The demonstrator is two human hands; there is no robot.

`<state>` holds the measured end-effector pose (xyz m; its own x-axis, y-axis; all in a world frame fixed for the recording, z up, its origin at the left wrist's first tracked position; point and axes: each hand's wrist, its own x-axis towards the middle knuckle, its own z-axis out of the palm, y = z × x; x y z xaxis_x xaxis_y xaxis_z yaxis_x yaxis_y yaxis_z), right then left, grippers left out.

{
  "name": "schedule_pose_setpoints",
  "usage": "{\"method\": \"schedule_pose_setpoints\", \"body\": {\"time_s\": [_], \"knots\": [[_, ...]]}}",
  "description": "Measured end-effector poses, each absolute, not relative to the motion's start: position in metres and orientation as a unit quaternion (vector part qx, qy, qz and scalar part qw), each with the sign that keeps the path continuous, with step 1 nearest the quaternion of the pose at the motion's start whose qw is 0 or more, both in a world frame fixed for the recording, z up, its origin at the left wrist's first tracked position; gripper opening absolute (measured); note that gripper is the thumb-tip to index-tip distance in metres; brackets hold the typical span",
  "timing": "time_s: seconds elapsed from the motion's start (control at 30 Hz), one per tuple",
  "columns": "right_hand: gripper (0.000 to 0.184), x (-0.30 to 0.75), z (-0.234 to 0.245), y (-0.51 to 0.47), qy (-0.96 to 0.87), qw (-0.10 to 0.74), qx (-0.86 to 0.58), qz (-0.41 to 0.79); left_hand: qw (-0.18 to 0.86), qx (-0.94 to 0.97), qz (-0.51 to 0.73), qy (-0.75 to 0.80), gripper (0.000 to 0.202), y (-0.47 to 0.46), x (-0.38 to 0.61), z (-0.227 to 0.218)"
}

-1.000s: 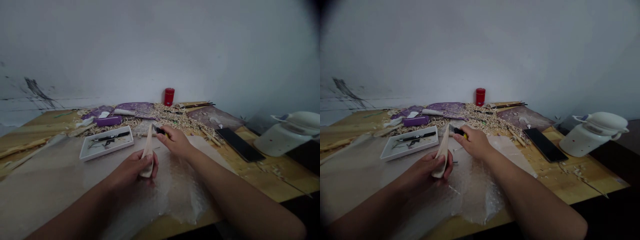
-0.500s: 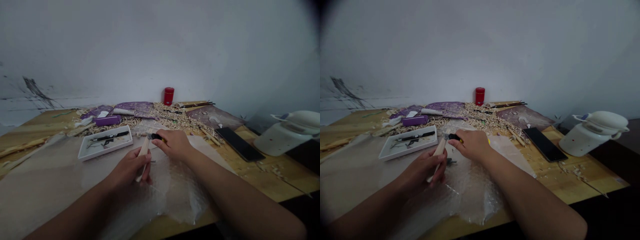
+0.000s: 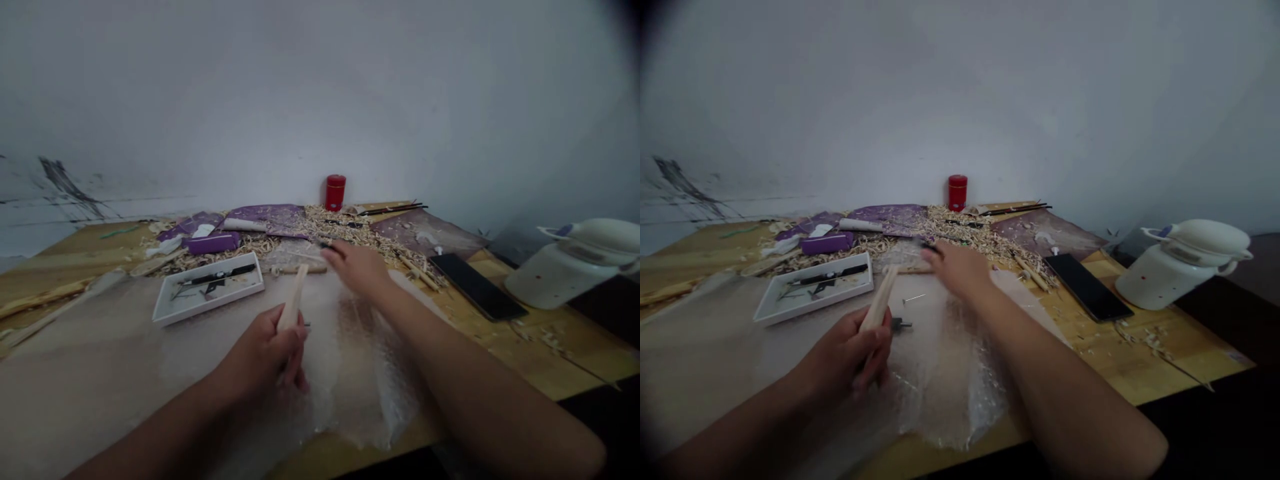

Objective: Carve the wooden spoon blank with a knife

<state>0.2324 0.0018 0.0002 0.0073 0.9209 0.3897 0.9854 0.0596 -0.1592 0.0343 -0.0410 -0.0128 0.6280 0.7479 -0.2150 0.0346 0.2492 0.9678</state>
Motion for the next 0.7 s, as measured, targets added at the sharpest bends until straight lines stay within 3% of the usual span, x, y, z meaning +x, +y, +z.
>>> {"method": "schedule_pose_setpoints", "body": {"time_s": [0.17, 0.43, 0.7], "knots": [[0.049, 0.240, 0.002, 0.002, -0.692, 0.262, -0.667, -0.088, 0.715, 0.531, 0.275, 0.361, 0.014, -0.040, 0.032, -0.008], [0.048, 0.202, -0.004, -0.019, -0.791, 0.208, -0.569, -0.087, 0.727, 0.528, 0.274, 0.344, 0.013, -0.035, 0.030, -0.008], [0.051, 0.212, -0.005, -0.010, -0.771, 0.203, -0.596, -0.094, 0.765, 0.498, 0.286, 0.292, 0.018, -0.042, 0.033, -0.009]]}}
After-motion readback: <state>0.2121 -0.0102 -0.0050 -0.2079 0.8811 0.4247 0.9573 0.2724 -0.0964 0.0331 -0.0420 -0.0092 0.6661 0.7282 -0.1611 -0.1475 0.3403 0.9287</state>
